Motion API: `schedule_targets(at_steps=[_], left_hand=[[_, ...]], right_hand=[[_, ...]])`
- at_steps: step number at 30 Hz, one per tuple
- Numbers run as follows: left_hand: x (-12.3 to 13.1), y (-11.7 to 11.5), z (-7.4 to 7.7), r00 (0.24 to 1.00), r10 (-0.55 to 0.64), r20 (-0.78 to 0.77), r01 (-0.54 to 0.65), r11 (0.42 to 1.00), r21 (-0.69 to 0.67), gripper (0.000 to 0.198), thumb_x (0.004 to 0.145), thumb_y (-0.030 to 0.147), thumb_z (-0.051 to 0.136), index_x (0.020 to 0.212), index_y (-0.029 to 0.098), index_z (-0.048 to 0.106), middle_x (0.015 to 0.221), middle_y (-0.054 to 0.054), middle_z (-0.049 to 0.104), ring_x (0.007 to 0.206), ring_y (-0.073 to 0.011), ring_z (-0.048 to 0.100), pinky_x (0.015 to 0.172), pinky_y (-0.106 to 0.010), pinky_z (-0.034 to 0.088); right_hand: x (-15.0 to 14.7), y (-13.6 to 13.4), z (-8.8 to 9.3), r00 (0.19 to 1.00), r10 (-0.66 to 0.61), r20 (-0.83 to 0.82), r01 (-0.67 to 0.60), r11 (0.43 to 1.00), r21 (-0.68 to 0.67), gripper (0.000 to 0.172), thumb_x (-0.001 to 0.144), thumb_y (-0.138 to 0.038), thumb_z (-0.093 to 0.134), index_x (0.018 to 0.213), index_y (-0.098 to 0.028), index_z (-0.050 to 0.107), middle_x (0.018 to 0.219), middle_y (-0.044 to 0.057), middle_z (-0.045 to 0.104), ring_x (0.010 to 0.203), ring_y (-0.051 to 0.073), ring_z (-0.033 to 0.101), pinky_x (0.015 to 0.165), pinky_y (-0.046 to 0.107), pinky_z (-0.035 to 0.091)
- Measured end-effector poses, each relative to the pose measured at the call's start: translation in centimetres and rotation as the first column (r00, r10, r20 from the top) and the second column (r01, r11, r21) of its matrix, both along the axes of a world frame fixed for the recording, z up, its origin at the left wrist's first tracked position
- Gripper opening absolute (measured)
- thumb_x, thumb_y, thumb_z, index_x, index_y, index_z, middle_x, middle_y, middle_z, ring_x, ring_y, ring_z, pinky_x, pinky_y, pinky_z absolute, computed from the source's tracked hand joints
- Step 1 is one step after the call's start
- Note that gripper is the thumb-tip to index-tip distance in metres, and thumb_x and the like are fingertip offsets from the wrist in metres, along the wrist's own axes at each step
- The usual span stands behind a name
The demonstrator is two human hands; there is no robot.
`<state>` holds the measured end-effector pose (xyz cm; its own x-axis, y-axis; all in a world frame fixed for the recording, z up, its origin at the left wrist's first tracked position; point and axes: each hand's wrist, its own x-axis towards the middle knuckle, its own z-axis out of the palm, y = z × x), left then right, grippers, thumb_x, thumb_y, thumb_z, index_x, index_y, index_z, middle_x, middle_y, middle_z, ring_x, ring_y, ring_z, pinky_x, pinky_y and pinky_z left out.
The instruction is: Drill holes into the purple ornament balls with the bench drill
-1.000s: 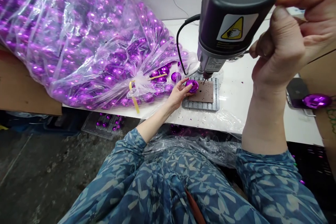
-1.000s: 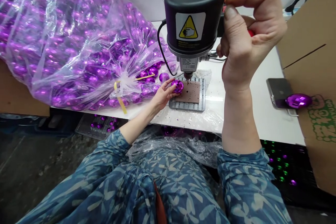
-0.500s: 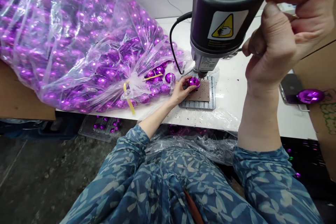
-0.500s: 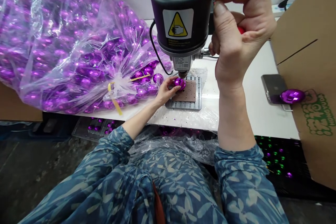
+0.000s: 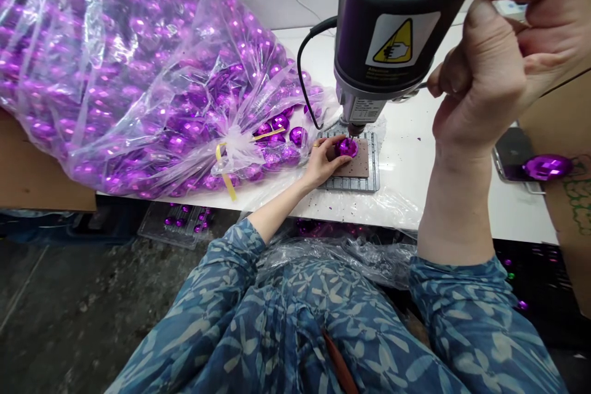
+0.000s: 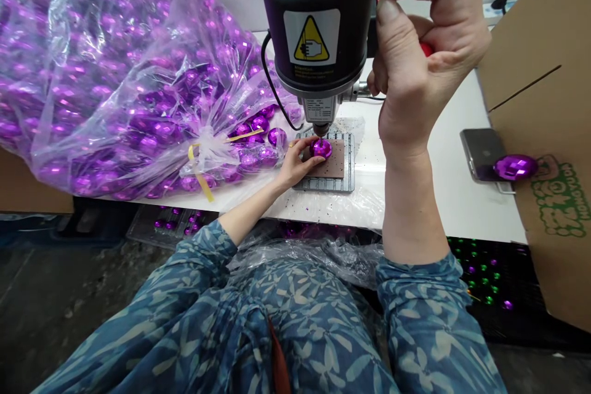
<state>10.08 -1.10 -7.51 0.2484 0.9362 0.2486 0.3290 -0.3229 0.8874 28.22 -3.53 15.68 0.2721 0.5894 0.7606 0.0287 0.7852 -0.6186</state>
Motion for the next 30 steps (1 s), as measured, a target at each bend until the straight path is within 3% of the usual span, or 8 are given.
schedule_targets(at_steps=[7,15,30], left_hand=[[-0.7,1.1,-0.2,0.996,-0.037,0.077,0.041,0.998,-0.043,0.062,0.085,0.057,0.089,0.135,0.025,0.071,0.131,-0.012,0.071,0.139,-0.0344,0.055,0.121,-0.053,0.044],[-0.6,0.7,0.4,0.999,-0.030,0.032,0.031,0.999,-0.039,0.063,0.081,0.051,0.093,0.134,0.025,0.072,0.132,-0.013,0.070,0.136,-0.0345,0.058,0.121,-0.054,0.045],[-1.4,1.0,0.1,0.993,-0.042,0.107,0.053,0.994,-0.099,0.060,0.091,0.061,0.080,0.138,0.025,0.069,0.131,-0.013,0.071,0.132,-0.0315,0.063,0.120,-0.052,0.046]], right_hand=[[0.1,0.1,-0.2,1.000,-0.017,0.022,0.017,1.000,0.016,0.014,0.092,-0.029,0.074,0.094,-0.017,0.068,0.093,-0.011,0.072,0.051,-0.005,0.054,0.043,0.014,0.035],[0.0,0.2,-0.3,1.000,-0.011,0.006,0.011,1.000,0.018,0.013,0.091,-0.028,0.074,0.093,-0.017,0.068,0.092,-0.011,0.072,0.050,-0.005,0.053,0.042,0.014,0.035],[-0.2,0.2,-0.4,0.999,-0.034,0.028,0.034,0.999,0.014,0.018,0.090,-0.037,0.075,0.094,-0.021,0.070,0.093,-0.012,0.072,0.052,-0.005,0.053,0.045,0.012,0.036]])
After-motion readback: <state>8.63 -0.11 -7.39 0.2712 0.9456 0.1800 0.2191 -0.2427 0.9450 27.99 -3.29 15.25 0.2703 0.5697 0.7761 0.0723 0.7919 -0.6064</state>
